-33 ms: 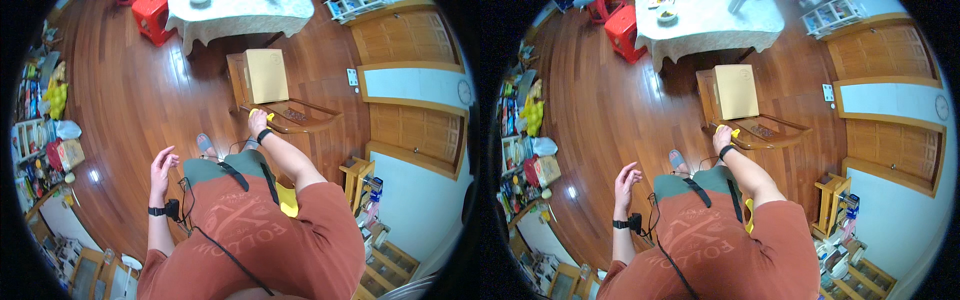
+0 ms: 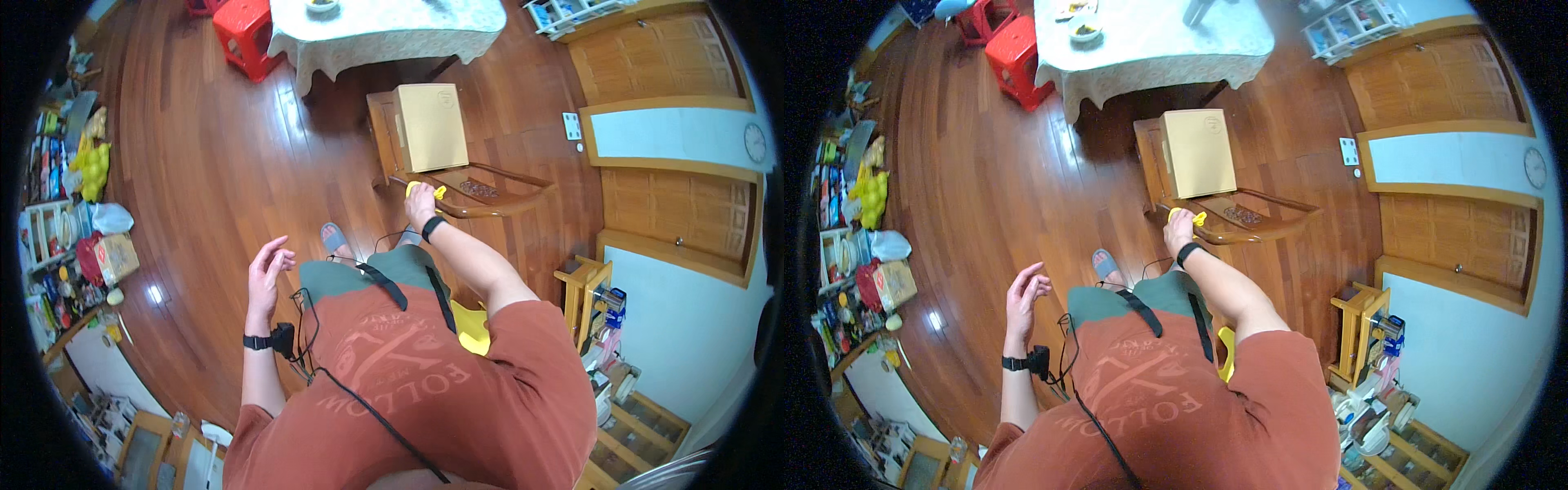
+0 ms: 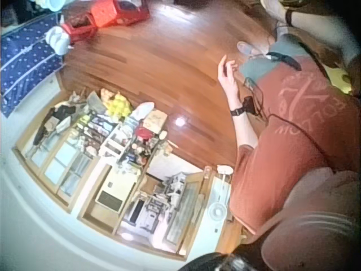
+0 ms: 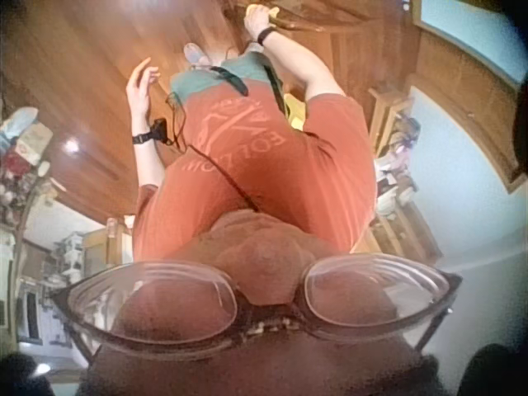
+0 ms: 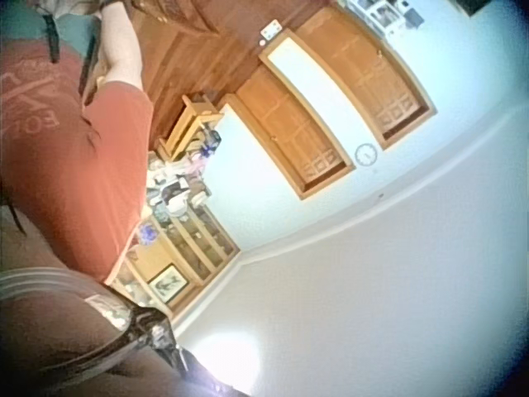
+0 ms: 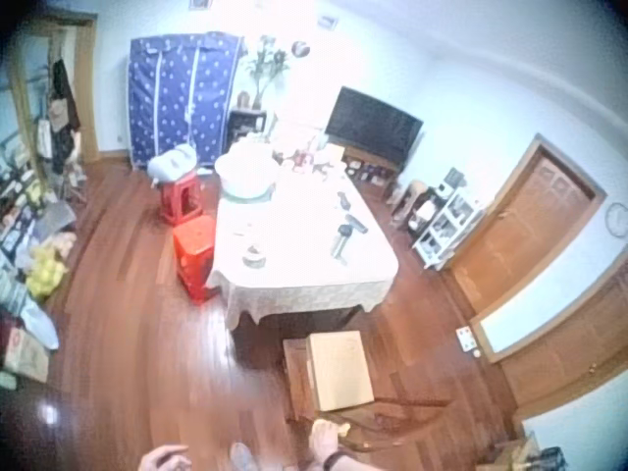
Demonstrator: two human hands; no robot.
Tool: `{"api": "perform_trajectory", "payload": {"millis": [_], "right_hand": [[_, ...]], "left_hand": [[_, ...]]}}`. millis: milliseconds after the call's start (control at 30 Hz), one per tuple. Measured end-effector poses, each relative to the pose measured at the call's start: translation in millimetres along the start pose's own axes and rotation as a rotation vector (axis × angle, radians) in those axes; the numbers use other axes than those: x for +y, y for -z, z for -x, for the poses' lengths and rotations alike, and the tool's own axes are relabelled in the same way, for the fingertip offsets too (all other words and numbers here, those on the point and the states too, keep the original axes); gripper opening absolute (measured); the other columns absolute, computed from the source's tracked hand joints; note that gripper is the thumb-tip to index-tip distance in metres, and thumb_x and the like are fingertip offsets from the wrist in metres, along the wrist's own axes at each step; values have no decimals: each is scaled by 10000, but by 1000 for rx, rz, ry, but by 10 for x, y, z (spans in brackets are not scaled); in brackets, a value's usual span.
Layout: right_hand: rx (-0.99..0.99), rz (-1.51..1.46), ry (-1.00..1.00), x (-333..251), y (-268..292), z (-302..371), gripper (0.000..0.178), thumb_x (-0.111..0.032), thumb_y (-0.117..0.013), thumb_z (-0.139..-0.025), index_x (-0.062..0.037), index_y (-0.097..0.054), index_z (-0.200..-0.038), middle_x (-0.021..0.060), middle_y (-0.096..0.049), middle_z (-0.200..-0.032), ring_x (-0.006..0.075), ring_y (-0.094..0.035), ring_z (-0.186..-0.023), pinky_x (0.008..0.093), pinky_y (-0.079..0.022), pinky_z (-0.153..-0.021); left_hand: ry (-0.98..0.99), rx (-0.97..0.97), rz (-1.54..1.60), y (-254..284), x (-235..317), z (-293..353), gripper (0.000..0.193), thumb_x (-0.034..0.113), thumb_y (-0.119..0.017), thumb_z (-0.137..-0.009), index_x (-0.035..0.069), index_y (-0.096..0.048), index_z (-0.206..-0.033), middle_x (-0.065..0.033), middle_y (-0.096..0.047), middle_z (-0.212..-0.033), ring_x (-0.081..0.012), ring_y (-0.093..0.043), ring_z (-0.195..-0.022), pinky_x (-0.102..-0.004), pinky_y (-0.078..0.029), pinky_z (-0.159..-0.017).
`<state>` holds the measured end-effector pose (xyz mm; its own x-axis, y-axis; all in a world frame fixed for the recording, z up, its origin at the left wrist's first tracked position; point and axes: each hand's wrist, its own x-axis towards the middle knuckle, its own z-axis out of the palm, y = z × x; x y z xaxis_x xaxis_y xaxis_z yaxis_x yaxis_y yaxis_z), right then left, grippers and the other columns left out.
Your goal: The person wipes a red plastic stool with a yellow cloth, then wipes a wooden chair. They move around the room to reach each item and wipe multiple surfaces including the top and sides.
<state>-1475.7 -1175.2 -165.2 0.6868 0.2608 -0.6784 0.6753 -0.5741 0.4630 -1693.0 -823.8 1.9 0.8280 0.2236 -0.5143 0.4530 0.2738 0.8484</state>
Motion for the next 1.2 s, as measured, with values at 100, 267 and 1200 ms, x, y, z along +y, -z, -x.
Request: {"api": "perform_trajectory", "payload": {"millis": [100,267,1200], "right_hand": [[82,124,119,229,218,521,372,-263,-522,-1067,-151,-776,-1315,120,-669,-1383,344,-578,-1238,543,-461,-967],[184,-38,113,609,543,1087,293,-249,-566,-1035,-166,-825,-1142,72,-730,-1226,291,-609,-1141,469,-475,-867],[961,-739,248,3725,-1897,2091,647,-148,-808,-827,-218,-649,-1451,69,-650,-1468,365,-558,-1405,453,-519,-1166]], "left_hand": [[-90,-85,-11,-155,175,-142,361,187,-602,-1112,8,-650,-1421,-50,-720,-1097,-128,-672,-989,-295,-541,-911],[-126,-185,30,-371,320,-371,349,187,-611,-1111,16,-663,-1411,-40,-722,-1097,-119,-671,-988,-283,-539,-902],[-236,-127,-63,-2942,387,-202,350,176,-617,-1114,15,-648,-1424,-41,-736,-1101,-104,-674,-956,-268,-556,-866]]}}
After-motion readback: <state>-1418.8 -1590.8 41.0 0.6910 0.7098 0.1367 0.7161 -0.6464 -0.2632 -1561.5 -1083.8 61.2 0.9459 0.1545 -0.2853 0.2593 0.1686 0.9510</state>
